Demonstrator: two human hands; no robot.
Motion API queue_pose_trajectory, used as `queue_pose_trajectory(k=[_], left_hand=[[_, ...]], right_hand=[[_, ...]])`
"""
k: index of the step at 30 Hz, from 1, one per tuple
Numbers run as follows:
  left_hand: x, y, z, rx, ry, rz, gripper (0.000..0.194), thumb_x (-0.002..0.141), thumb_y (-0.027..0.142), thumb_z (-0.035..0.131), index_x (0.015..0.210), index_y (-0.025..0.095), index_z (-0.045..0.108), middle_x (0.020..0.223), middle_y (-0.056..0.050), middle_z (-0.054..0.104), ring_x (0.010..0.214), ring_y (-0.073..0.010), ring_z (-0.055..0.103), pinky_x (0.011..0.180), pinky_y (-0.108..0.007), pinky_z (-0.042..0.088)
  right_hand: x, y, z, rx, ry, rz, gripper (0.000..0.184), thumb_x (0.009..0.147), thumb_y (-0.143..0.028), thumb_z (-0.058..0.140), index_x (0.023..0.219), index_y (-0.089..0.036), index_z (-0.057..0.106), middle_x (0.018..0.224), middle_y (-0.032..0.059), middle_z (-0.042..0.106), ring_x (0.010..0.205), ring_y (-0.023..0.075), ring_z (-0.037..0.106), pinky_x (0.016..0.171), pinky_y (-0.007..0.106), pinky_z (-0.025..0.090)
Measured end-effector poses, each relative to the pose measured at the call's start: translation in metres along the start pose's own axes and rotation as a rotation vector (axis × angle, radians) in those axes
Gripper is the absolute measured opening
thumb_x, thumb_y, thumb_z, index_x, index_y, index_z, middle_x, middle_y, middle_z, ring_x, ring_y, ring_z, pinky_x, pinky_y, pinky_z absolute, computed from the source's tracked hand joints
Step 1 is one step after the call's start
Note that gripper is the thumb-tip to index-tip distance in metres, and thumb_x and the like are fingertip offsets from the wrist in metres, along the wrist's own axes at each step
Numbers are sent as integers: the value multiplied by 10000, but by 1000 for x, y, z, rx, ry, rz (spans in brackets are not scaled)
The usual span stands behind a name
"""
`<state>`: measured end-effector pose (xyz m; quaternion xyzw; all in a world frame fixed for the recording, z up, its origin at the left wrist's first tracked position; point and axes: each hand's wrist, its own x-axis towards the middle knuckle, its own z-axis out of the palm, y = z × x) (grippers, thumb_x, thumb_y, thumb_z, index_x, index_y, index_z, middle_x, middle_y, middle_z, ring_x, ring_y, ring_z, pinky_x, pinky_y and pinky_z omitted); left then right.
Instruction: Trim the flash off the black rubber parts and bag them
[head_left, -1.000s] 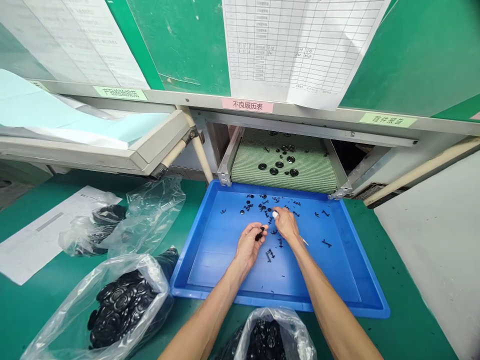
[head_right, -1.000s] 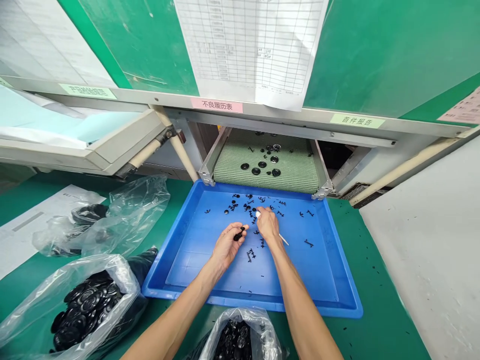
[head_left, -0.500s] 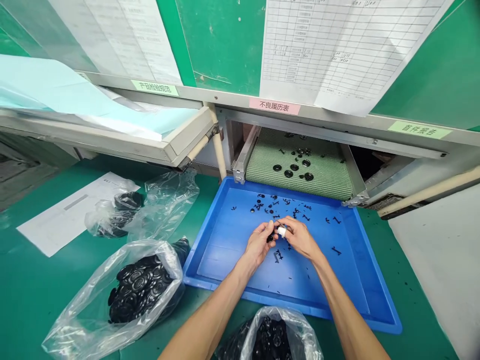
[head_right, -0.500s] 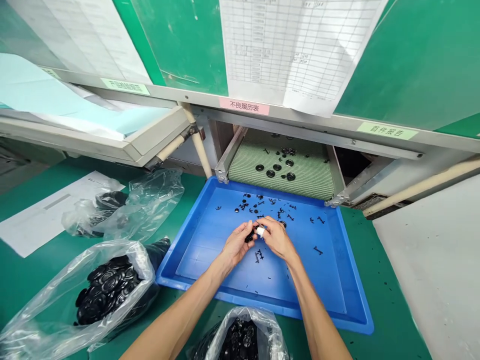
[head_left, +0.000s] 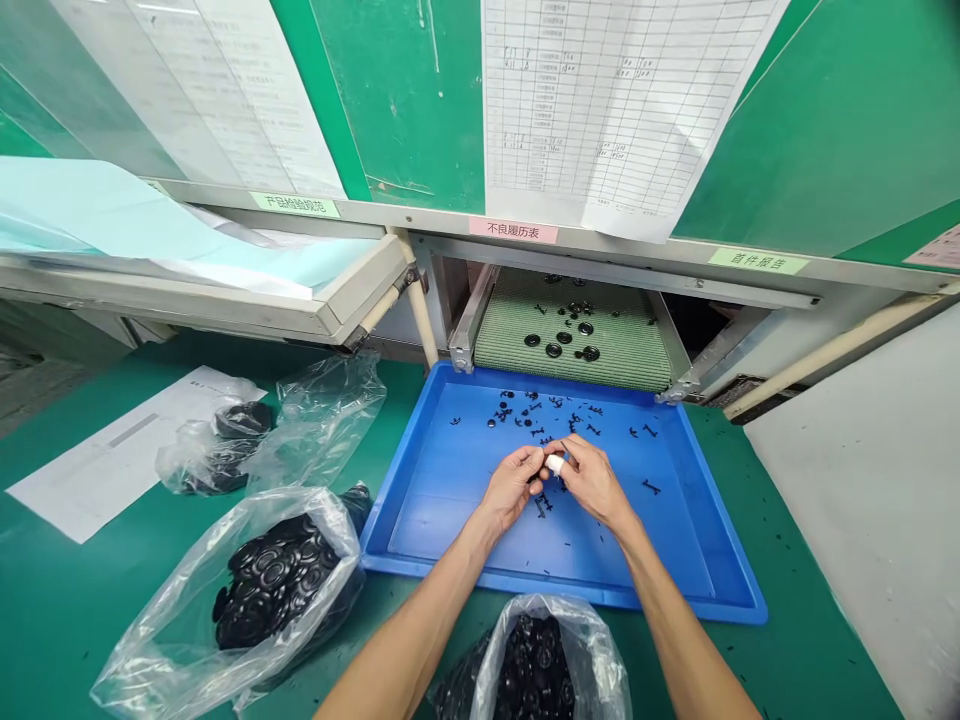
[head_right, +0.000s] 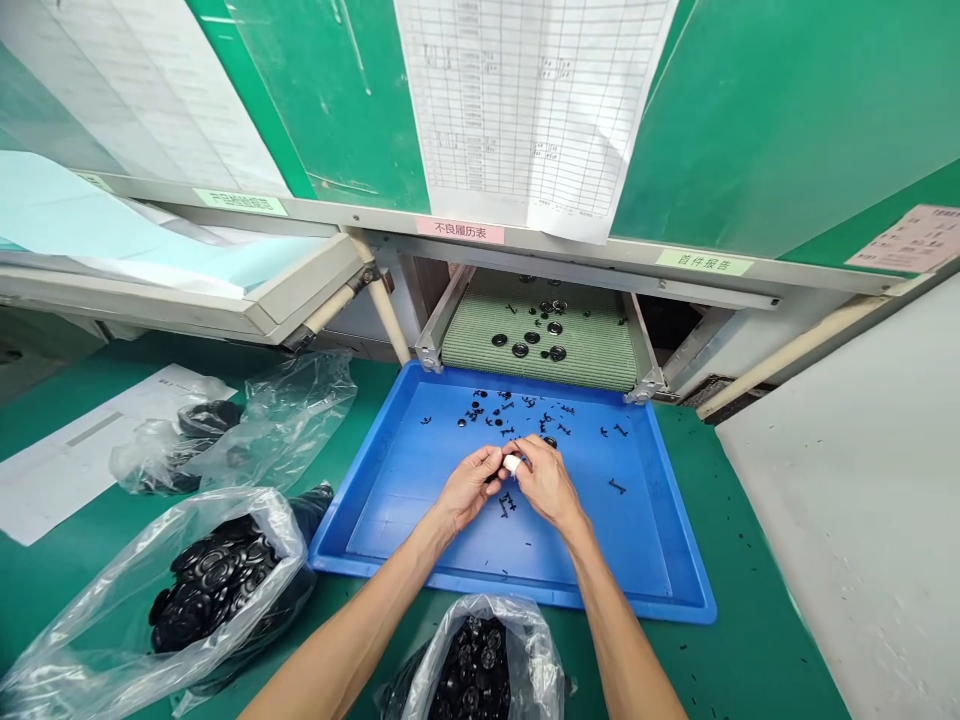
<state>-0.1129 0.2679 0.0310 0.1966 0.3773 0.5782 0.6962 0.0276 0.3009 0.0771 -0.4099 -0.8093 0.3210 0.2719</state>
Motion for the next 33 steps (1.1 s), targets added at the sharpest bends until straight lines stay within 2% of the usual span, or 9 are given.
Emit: queue_pose_trajectory(k=[5,8,14,16,18,20,25,30,33], left_hand=[[-23,13,-2,4,-22,-82,333,650,320,774,863,100,644,655,15,503,440,-3,307,364,-129,130],[-59,22,2,84,-172,-150,285,729,347,706,886,118,638,662,15,495,441,-12,293,378,-146,127],[-139,30,31,335,-396,-310,269,768,409,650,893,172,671,640,-28,581,531,-99,488,479,-204,329],[-153,31,37,449,-510,-310,265,735,394,684,908,195,699,766,-86,665,724,-183,605,626,-265,433],[-158,32,38,524,-556,-237,239,727,383,692,888,209,718,920,-117,691,957,-248,608,790,-315,448],[-154,31,35,506,-467,-147,241,764,406,647,863,196,714,947,-121,688,982,-251,605,811,-322,452],[-123,19,23,237,-55,-49,345,808,470,577,984,176,612,828,-59,615,689,-143,582,509,-211,417],[-98,10,22,185,-41,-29,330,744,427,676,892,144,592,703,-20,586,583,-89,524,460,-176,351],[-92,6,20,160,-33,-29,315,692,383,736,844,143,598,660,-4,592,566,-81,520,486,-181,370]], right_hand=[[-12,2,-12,-34,0,74,300,752,-140,477,1024,-191,591,878,12,593,612,113,465,608,241,372],[-22,4,-19,-60,-6,112,240,751,-179,504,971,-176,598,860,12,592,567,99,438,585,239,363],[-36,0,-22,-71,-35,113,202,769,-214,503,923,-173,627,825,8,574,571,96,434,586,237,352],[-39,-2,-22,-66,-46,105,202,771,-210,504,925,-177,630,839,9,571,579,96,433,591,237,353],[-43,-5,-24,-53,-51,85,204,767,-193,504,925,-180,633,859,12,573,584,94,429,597,236,355],[-48,-10,-25,-24,-60,58,198,766,-180,508,921,-184,632,881,12,578,579,88,420,598,232,356],[-58,-36,-25,48,-104,-5,197,786,-165,494,957,-204,583,908,5,583,599,91,446,601,227,368],[-61,-50,-22,31,-154,-94,308,783,-98,422,1038,-225,537,979,26,590,834,146,540,721,250,409],[-60,-49,-19,8,-180,-105,378,771,-69,396,1094,-229,509,1017,38,593,872,156,549,749,261,417]])
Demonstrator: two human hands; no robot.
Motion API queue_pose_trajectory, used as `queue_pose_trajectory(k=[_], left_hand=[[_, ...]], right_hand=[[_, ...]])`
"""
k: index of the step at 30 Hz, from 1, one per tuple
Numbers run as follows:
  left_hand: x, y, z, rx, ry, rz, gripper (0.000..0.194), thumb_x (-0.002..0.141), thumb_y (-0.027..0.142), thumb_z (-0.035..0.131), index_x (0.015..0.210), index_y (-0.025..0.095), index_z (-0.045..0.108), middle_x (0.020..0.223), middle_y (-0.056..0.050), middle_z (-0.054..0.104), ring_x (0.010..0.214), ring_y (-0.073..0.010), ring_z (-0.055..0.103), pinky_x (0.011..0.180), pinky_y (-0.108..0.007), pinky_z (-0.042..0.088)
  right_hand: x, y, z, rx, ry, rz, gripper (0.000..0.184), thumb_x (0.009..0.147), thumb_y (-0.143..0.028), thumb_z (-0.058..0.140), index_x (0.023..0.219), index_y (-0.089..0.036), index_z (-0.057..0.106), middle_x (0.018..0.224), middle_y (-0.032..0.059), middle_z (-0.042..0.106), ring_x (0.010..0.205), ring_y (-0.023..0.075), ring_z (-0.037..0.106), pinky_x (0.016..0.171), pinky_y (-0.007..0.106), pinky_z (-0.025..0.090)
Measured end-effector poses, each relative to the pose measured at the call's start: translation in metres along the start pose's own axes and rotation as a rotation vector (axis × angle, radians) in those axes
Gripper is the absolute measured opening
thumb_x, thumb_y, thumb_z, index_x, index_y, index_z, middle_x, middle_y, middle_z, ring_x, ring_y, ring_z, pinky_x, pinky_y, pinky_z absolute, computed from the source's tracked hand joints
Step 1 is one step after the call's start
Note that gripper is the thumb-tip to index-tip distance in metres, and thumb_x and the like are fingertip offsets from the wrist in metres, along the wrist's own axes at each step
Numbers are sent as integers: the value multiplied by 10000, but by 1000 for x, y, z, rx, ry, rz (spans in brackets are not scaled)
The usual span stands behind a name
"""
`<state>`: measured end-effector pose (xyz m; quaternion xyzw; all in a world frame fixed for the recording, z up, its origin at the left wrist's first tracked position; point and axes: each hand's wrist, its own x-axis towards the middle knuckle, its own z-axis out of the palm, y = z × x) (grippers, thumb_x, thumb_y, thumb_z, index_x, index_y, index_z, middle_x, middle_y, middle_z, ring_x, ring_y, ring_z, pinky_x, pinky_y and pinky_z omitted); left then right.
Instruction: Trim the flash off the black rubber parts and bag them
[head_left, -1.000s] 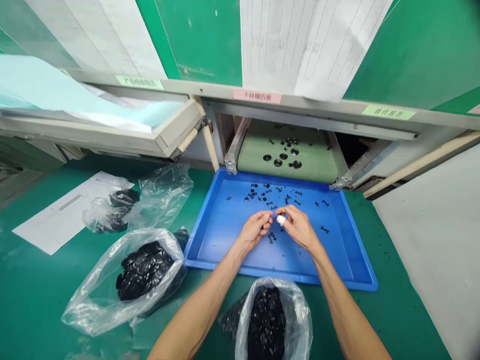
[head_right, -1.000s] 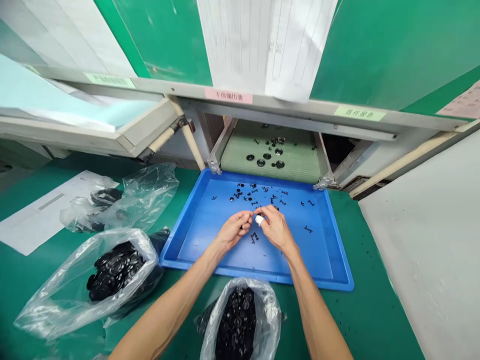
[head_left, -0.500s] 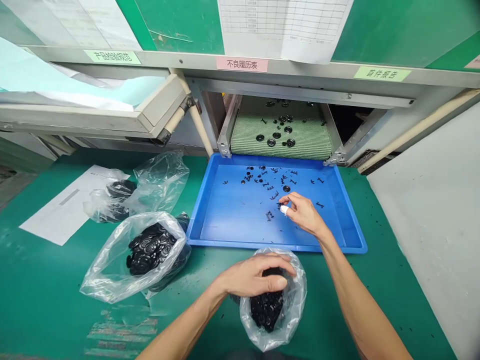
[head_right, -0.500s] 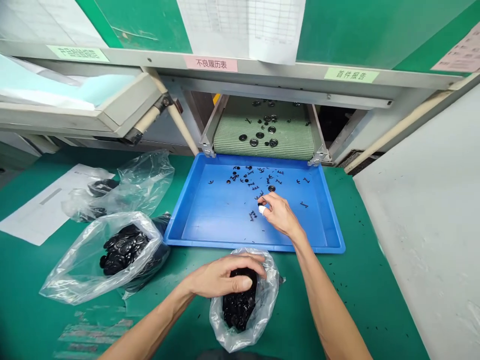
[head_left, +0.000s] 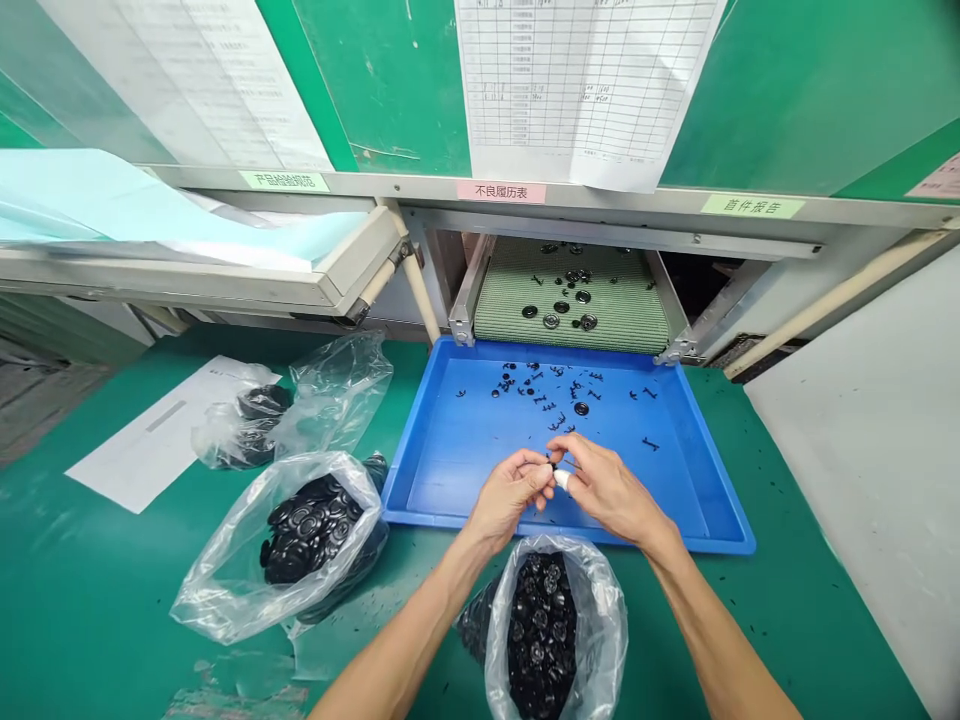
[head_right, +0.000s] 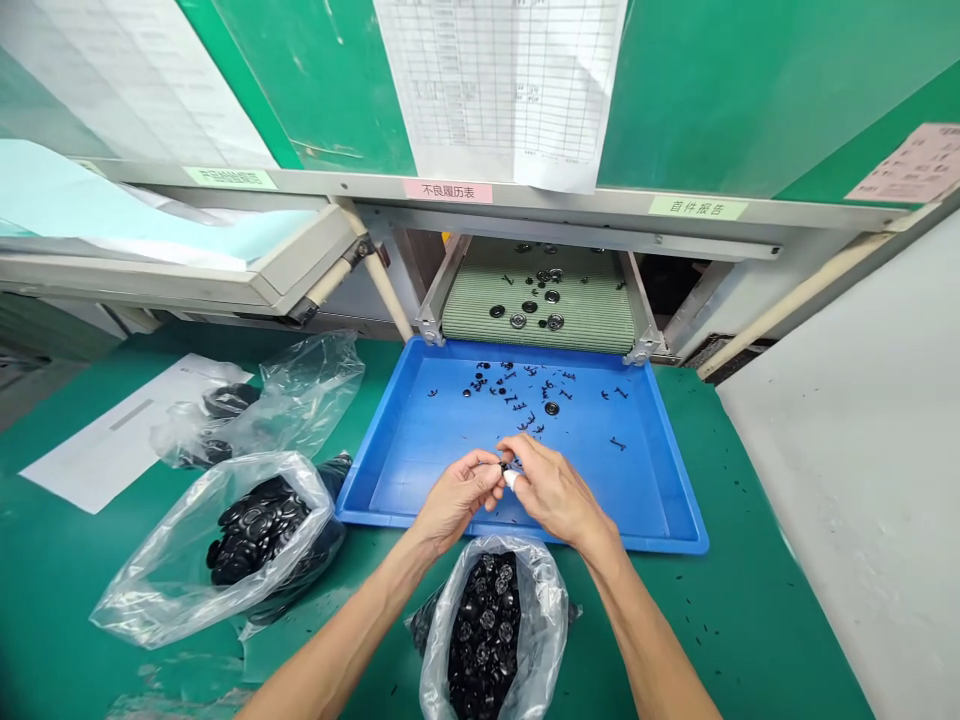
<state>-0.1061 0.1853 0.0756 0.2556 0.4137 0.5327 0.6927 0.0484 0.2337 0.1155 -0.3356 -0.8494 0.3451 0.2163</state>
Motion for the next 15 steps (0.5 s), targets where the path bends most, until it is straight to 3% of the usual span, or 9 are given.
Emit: queue_pose_trajectory(k=[6,11,15], left_hand=[[8,-7,-10,-73,20,-31,303,663,349,766,809,117,636,699,-34,630,616,-97,567,530,-190,427],[15,-9,-16,-137,103,11,345,634,284,796,904,108,675,788,-86,695,697,-129,627,643,-217,462],[21,-11,-19,-178,144,54,281,637,258,794,855,111,694,850,-88,700,700,-114,617,634,-204,451]], right_hand=[[1,6,7,-38,-14,34,387,795,-72,372,1129,-234,481,1051,44,597,897,165,563,772,282,437],[-4,15,6,-139,21,45,540,799,-53,320,1303,-240,364,1191,82,516,1081,180,528,857,318,445],[-6,20,13,-337,-29,185,478,878,-122,298,1343,-222,336,957,82,630,788,202,618,643,291,440]])
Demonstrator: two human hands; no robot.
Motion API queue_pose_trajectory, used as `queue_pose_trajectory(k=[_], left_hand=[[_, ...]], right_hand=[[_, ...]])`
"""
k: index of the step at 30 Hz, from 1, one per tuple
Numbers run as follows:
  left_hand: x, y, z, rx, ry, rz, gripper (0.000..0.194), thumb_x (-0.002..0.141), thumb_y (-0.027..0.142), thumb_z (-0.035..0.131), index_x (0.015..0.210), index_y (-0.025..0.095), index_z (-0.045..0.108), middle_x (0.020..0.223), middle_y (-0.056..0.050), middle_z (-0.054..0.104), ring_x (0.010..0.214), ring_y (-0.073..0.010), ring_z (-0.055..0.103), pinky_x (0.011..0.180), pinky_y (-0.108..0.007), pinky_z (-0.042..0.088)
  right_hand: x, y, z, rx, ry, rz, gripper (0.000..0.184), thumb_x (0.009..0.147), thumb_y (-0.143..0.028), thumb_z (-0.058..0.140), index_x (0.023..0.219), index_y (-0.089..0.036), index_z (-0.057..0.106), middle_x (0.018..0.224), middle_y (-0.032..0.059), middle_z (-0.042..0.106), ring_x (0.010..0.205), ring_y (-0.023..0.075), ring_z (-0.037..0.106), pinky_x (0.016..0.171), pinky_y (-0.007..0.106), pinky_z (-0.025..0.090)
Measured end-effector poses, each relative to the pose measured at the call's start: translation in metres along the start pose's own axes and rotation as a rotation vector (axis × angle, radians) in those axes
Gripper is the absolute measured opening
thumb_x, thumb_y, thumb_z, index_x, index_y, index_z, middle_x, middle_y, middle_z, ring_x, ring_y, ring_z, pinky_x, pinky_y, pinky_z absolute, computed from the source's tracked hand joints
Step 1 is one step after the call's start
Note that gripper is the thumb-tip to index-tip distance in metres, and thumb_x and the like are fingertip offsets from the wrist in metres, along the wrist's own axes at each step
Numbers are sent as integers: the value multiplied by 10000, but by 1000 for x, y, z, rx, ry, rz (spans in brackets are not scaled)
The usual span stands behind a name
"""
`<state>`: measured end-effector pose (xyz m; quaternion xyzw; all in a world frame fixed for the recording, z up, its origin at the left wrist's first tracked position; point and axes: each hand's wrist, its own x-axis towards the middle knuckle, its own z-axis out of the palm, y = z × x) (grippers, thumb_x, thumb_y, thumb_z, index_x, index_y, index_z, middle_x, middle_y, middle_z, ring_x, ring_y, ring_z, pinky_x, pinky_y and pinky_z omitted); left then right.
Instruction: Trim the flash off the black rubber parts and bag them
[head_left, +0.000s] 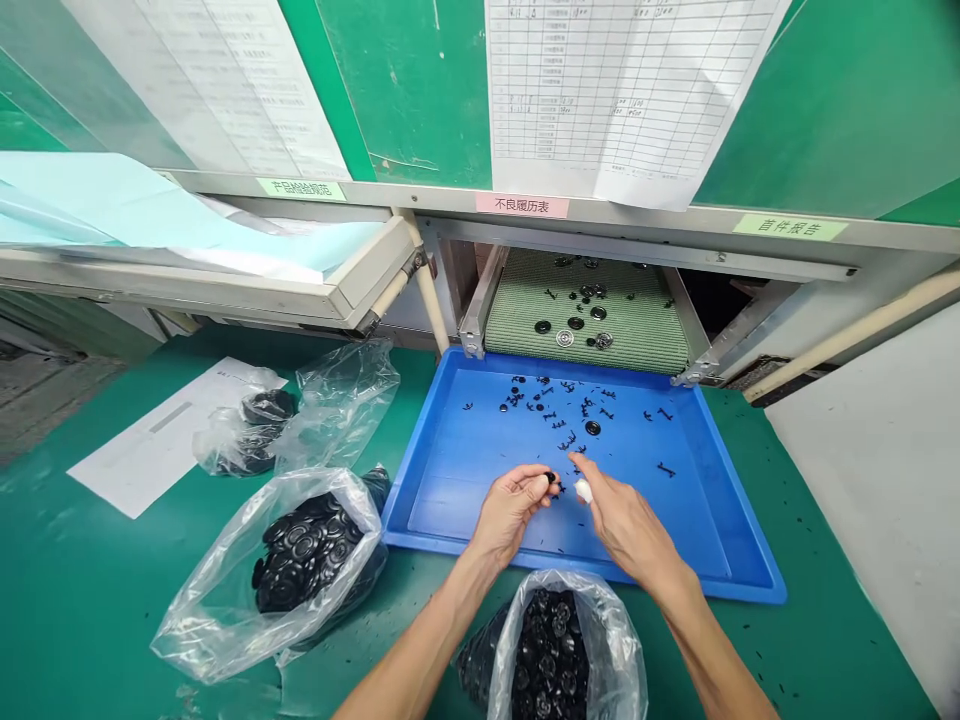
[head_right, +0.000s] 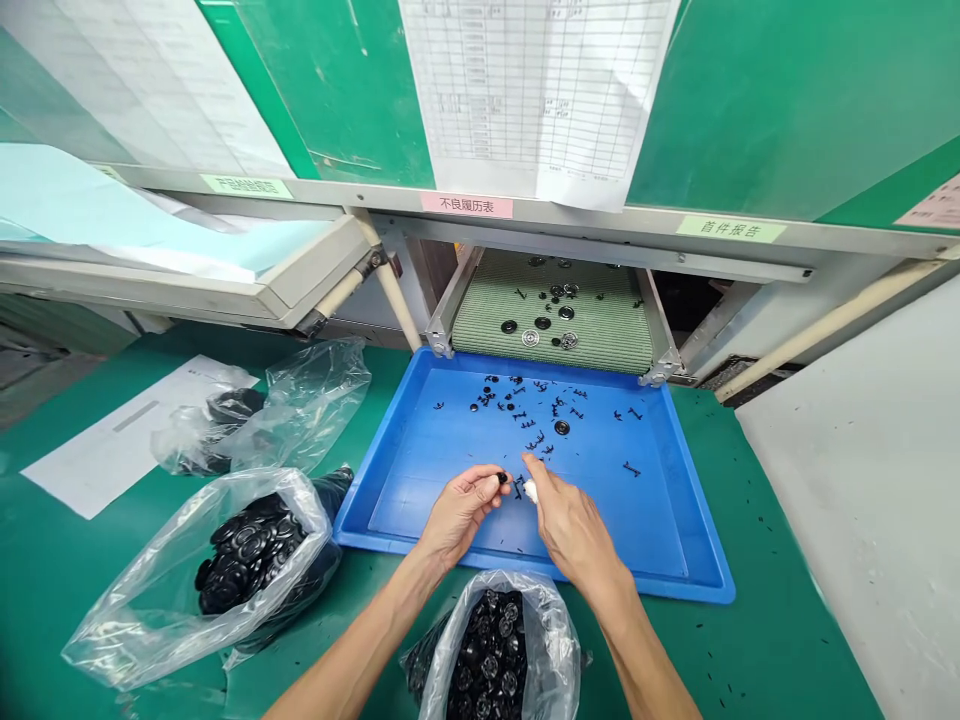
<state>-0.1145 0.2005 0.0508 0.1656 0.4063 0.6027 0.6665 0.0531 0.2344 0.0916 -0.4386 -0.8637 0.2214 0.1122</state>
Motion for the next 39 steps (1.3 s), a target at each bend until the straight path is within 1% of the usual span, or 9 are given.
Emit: queue_pose_trajectory(k=[3,8,18,21,24,27,29,33,39], left_hand=[[4,-1,-2,-24,27,29,263,632,257,796,825,114,690,816,-74,696,640,-92,591,612,-200,444],[6,-3,-5,-23,80,51,307,575,272,827,802,126,679,689,-41,675,617,-104,593,610,-212,450],[7,-6,-7,48,100,114,276,588,257,809,811,136,700,643,-18,664,603,-112,585,663,-246,460],[5,-5,-7,112,97,155,249,621,243,787,830,142,696,671,-14,664,636,-112,589,689,-242,460],[4,-4,-8,180,107,186,225,651,239,763,842,143,693,666,-12,661,640,-113,585,682,-238,458],[4,-4,-8,224,150,188,212,649,244,756,820,139,686,662,-19,668,625,-120,589,668,-245,461],[7,-3,-8,231,197,182,210,644,242,752,808,135,678,661,-22,668,618,-120,590,665,-247,461],[17,0,-10,40,231,109,182,617,192,732,765,140,638,756,-37,680,653,-107,591,645,-226,454],[28,1,-17,-151,225,-40,192,545,61,675,707,136,604,791,-53,683,695,-112,604,629,-204,446]], right_hand=[[2,-6,7,-106,-7,64,388,882,-132,319,1255,-191,408,838,72,652,623,194,593,538,269,353],[8,-17,14,-181,99,-24,263,850,-84,349,953,-237,535,831,36,611,685,162,564,559,251,324],[12,-19,33,-306,173,-47,292,837,-86,423,1038,-247,560,844,60,642,751,192,565,609,277,359],[13,-22,35,-245,168,9,245,835,-81,411,941,-229,575,822,64,643,696,174,562,568,262,326],[18,-22,36,-6,74,64,219,858,-132,377,825,-227,572,670,12,606,560,138,512,514,241,286],[26,-10,38,327,-18,175,276,877,-206,327,754,-212,574,550,-23,547,511,130,486,490,221,306],[35,5,38,399,-13,288,299,865,-207,306,794,-198,597,542,-26,554,505,130,494,483,213,325],[63,38,30,237,48,358,272,820,-177,365,851,-202,634,646,-3,619,589,145,540,529,219,339],[131,71,25,124,128,384,363,780,-93,427,1051,-184,651,1039,95,632,867,192,579,704,251,380]])
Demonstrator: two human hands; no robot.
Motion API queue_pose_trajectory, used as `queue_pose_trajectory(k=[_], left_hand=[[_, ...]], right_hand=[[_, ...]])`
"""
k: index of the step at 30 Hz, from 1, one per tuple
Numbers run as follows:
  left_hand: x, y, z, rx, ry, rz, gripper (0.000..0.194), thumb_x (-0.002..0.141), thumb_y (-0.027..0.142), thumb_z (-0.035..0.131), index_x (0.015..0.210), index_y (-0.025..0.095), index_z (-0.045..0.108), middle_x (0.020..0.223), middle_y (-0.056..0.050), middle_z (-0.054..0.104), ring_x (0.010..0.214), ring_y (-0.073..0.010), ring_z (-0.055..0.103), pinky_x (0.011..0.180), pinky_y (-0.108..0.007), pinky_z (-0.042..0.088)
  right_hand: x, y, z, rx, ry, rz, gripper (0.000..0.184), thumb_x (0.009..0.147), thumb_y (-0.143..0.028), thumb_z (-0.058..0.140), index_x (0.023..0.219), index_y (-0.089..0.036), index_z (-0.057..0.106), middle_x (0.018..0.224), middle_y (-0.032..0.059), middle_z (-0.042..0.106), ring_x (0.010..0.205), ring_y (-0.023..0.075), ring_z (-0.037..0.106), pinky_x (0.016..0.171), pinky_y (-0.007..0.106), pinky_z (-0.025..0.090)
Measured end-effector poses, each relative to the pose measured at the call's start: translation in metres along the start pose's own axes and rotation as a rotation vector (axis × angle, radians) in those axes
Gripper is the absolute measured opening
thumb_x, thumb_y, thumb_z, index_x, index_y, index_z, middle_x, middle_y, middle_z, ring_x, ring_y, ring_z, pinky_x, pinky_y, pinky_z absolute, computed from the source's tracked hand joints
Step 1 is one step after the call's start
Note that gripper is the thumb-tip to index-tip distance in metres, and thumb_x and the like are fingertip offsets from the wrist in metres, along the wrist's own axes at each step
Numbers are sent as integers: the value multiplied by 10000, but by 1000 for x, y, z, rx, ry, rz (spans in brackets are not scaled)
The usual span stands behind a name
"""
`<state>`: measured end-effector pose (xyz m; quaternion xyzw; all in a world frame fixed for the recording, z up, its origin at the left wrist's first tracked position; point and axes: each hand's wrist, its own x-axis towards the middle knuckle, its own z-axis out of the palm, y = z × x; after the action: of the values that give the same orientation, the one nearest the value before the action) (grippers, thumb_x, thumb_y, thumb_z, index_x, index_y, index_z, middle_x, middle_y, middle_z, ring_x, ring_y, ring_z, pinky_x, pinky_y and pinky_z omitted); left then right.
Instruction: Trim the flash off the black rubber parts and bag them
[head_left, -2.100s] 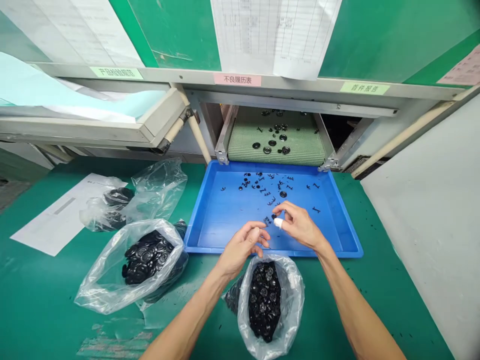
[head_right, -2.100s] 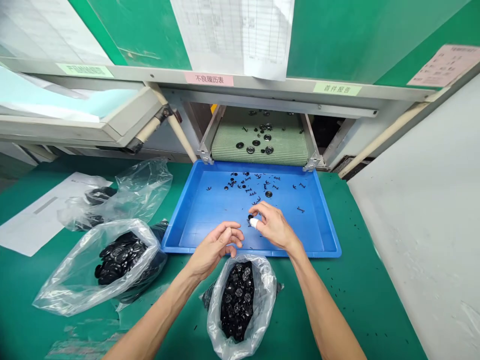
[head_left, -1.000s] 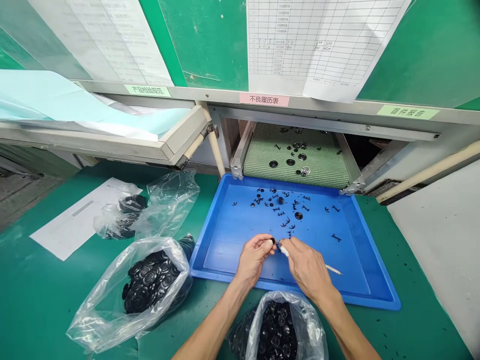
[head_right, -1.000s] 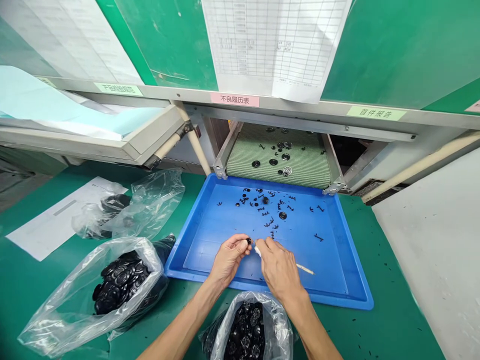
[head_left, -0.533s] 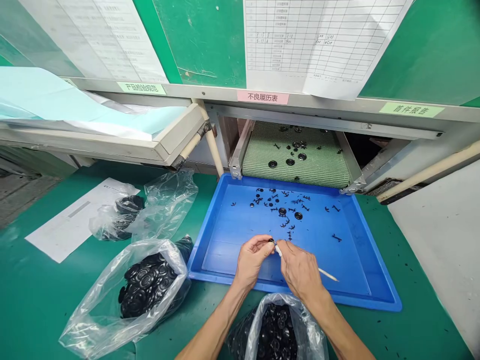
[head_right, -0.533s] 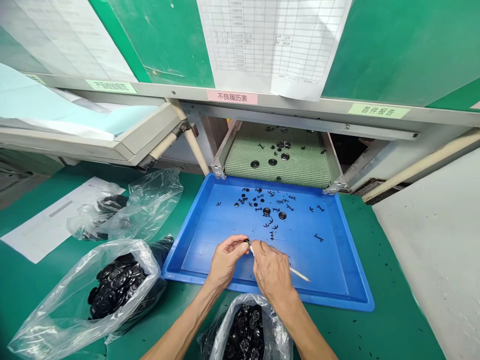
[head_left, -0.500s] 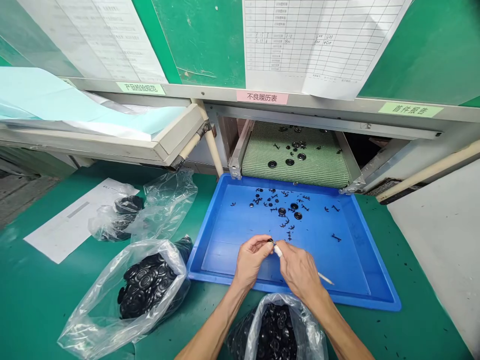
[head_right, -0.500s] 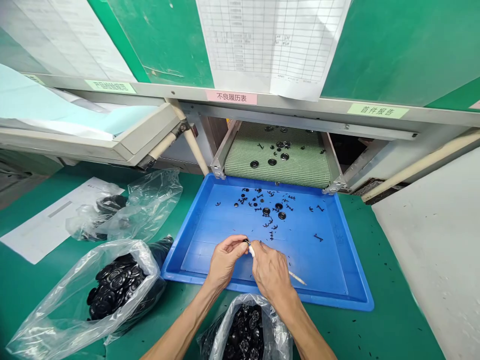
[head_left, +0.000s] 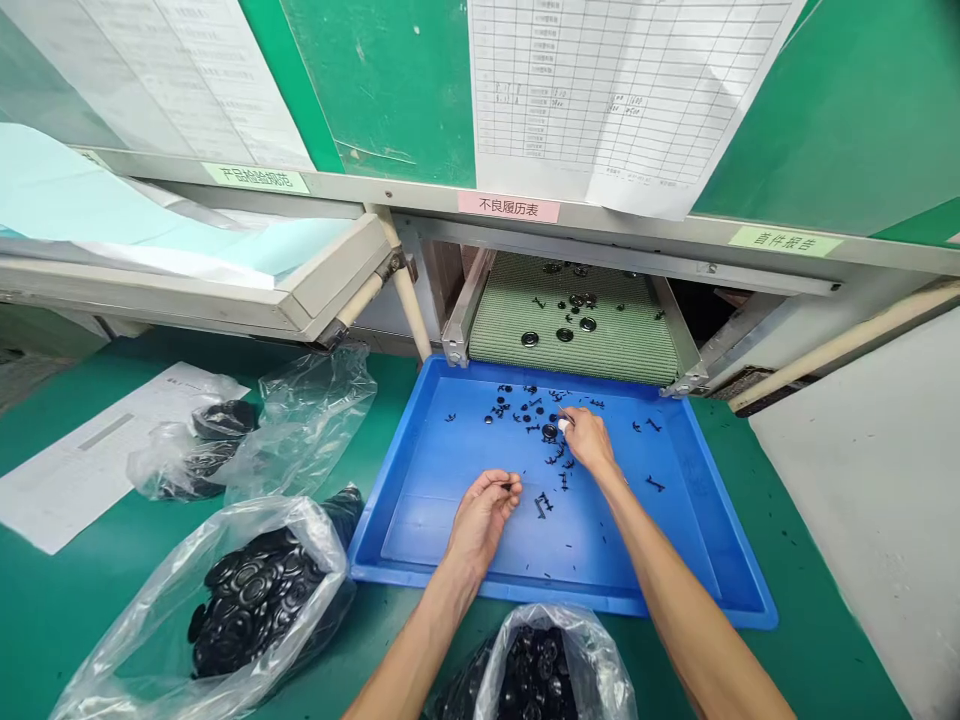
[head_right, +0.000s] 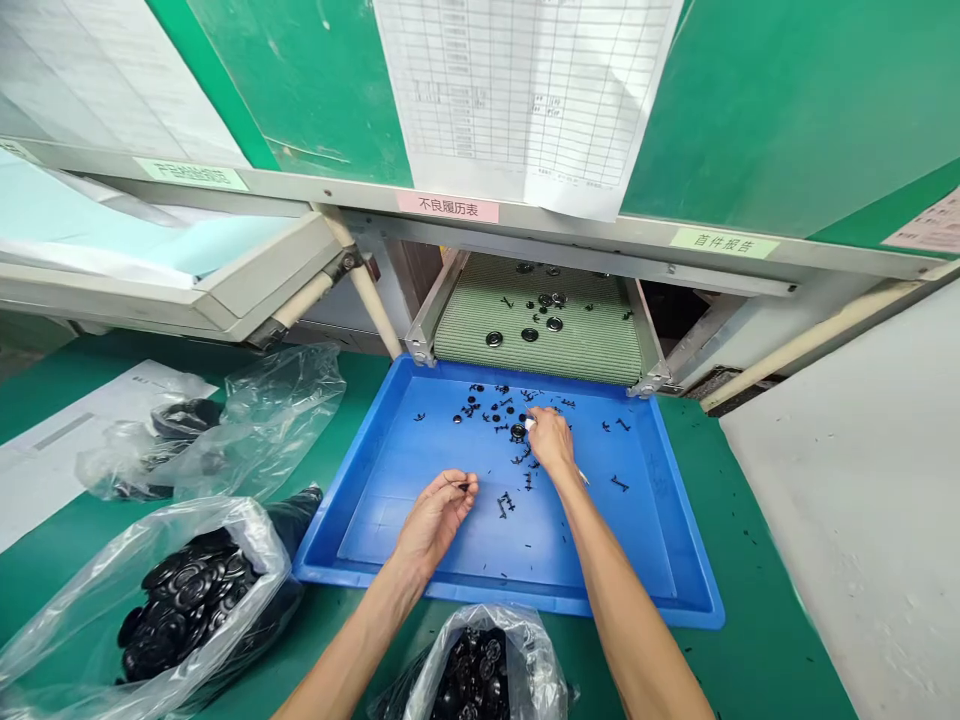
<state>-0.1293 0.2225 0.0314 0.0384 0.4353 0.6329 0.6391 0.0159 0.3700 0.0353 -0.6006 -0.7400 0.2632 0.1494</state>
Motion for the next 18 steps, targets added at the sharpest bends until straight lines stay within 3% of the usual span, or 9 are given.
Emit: queue_pose_trajectory(k=[4,7,10,13,16,18], left_hand=[[5,0,-2,-9,10,-8,201,592,150,731,768,126,637,784,-60,669,692,-109,588,605,-198,431],[6,-2,0,18,39,12,260,588,213,778,800,130,652,794,-57,656,687,-104,566,576,-193,402],[4,-3,3,110,10,95,339,612,278,782,907,149,674,833,-49,640,665,-97,532,556,-203,374],[-2,-3,6,248,-43,197,416,635,313,769,1016,174,679,867,-30,621,592,-73,469,551,-219,358],[-8,-2,8,334,-47,267,376,655,335,751,981,157,696,760,-8,602,555,-70,427,544,-225,339],[-10,-2,7,343,-50,286,358,664,342,743,958,144,696,689,2,585,558,-80,424,539,-225,327]], right_hand=[[28,0,8,21,-51,-28,368,736,-74,469,1017,-192,675,1083,83,626,938,204,571,784,263,382],[23,0,8,79,-109,-44,264,746,-124,485,919,-169,680,956,82,646,846,190,568,732,264,390],[-3,-6,7,187,-218,-68,196,800,-276,493,844,-162,647,716,29,602,636,132,510,597,233,380],[-39,-17,11,331,-367,-75,327,828,-460,457,756,-168,587,511,-49,421,448,78,337,447,199,293],[-67,-30,17,671,-524,5,356,788,-531,508,711,-183,499,472,-102,260,409,54,187,386,186,181],[-78,-37,16,848,-573,58,361,769,-534,540,690,-191,458,488,-108,243,414,49,152,378,185,146]])
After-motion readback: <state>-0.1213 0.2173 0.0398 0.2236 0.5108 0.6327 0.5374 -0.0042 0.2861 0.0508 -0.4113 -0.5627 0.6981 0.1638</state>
